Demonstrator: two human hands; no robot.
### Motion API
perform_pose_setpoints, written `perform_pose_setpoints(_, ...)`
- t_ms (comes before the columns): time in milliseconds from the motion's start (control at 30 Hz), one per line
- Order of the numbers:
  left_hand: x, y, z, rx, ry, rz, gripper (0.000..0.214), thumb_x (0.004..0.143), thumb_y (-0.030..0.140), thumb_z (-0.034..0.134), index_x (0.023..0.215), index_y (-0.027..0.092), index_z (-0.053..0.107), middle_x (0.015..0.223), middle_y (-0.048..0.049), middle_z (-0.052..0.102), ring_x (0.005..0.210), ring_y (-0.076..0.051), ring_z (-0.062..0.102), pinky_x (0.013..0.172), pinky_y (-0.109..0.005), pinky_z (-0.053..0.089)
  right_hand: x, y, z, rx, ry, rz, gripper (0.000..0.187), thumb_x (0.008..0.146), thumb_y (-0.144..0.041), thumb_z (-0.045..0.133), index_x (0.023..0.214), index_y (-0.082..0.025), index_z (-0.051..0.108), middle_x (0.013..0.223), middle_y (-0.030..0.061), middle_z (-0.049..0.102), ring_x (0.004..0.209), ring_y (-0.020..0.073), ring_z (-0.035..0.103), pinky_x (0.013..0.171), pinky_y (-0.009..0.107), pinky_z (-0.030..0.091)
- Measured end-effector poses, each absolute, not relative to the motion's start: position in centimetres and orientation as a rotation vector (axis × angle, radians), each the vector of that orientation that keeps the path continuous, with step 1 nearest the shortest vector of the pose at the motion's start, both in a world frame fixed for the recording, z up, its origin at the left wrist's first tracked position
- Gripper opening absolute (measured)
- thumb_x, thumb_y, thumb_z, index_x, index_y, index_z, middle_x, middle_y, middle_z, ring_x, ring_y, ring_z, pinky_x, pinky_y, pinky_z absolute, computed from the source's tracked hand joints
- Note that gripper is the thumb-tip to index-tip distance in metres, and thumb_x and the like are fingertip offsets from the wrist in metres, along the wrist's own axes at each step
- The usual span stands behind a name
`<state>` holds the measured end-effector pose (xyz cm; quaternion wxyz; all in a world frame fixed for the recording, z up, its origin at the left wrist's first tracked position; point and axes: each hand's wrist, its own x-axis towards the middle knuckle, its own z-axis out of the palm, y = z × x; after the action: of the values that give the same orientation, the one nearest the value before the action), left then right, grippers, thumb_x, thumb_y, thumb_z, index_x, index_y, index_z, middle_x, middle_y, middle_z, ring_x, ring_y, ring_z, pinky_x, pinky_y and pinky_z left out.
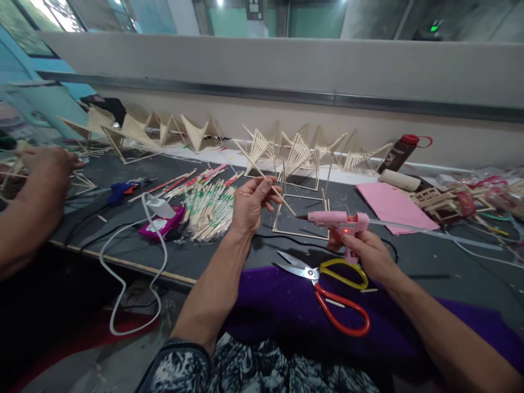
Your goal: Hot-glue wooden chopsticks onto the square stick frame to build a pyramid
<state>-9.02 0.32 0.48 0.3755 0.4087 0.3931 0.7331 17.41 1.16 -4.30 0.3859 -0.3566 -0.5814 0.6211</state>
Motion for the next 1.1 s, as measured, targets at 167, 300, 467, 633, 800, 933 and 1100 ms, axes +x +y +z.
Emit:
perform_pose_setpoints(167, -8.94, 0.46, 0.38, 1.039, 1.005, 1.864, 0.039, 0.070, 0.045, 0.079, 0.088, 0.013, 0.069, 0.070, -0.0031, 0.072, 0.051, -0.010, 0.066, 0.036, -0.013, 0.040, 17.53, 1.01, -4.64, -0.917, -1.514, 1.540, 0.033, 0.075, -0.052, 0.072, 0.082, -0.020, 0.073, 0.074, 0.0050, 0.070, 0.066, 0.0173, 0.065, 0.063, 0.029, 0.053)
perform_pose_setpoints(300, -8.91, 0.59, 0.19, 1.031, 0.998, 1.850, 0.038, 0.070, 0.045, 0.079, 0.088, 0.013, 0.068, 0.072, -0.0034, 0.072, 0.051, -0.009, 0.066, 0.037, -0.012, 0.041, 17.66, 1.03, -4.71, -0.877, -1.570, 1.493, 0.033, 0.079, -0.052, 0.068, 0.078, -0.019, 0.070, 0.069, 0.0038, 0.067, 0.062, 0.0154, 0.062, 0.060, 0.027, 0.050)
perform_pose_setpoints(467, -8.93, 0.60, 0.20, 1.001, 1.020, 1.839, 0.039, 0.069, 0.046, 0.078, 0.088, 0.013, 0.068, 0.072, -0.0039, 0.072, 0.052, -0.010, 0.067, 0.037, -0.013, 0.042, 17.50, 0.90, -4.26, -0.910, -1.611, 1.411, 0.036, 0.083, -0.052, 0.063, 0.071, -0.018, 0.065, 0.065, 0.0030, 0.062, 0.059, 0.0136, 0.056, 0.054, 0.025, 0.043)
perform_pose_setpoints(633, -8.95, 0.58, 0.28, 0.975, 1.059, 1.823, 0.042, 0.068, 0.048, 0.078, 0.087, 0.013, 0.067, 0.072, -0.0042, 0.072, 0.052, -0.010, 0.067, 0.037, -0.013, 0.041, 17.31, 0.68, -4.16, -0.901, -1.580, 1.397, 0.041, 0.081, -0.055, 0.063, 0.065, -0.018, 0.058, 0.058, 0.0011, 0.054, 0.052, 0.0123, 0.048, 0.050, 0.025, 0.038)
perform_pose_setpoints(800, -8.89, 0.59, 0.24, 0.965, 1.054, 1.812, 0.042, 0.066, 0.047, 0.080, 0.087, 0.013, 0.067, 0.072, -0.0043, 0.072, 0.053, -0.011, 0.067, 0.037, -0.013, 0.042, 17.38, 0.68, -4.42, -0.888, -1.592, 1.427, 0.042, 0.084, -0.054, 0.061, 0.063, -0.018, 0.055, 0.058, 0.0007, 0.052, 0.053, 0.0114, 0.045, 0.049, 0.024, 0.034)
perform_pose_setpoints(933, -8.84, 0.59, 0.17, 0.958, 1.029, 1.810, 0.041, 0.067, 0.045, 0.080, 0.087, 0.012, 0.067, 0.071, -0.0036, 0.072, 0.052, -0.010, 0.067, 0.036, -0.013, 0.042, 17.32, 0.66, -4.31, -0.906, -1.596, 1.427, 0.043, 0.083, -0.055, 0.061, 0.061, -0.018, 0.053, 0.054, -0.0002, 0.050, 0.051, 0.0108, 0.042, 0.048, 0.024, 0.032)
perform_pose_setpoints(1100, -8.88, 0.63, 0.21, 0.955, 1.024, 1.812, 0.040, 0.068, 0.045, 0.079, 0.087, 0.012, 0.066, 0.071, -0.0035, 0.072, 0.052, -0.010, 0.067, 0.036, -0.013, 0.042, 17.33, 0.83, -4.47, -0.925, -1.608, 1.410, 0.044, 0.084, -0.056, 0.060, 0.061, -0.018, 0.053, 0.055, 0.0003, 0.051, 0.051, 0.0114, 0.044, 0.049, 0.024, 0.034)
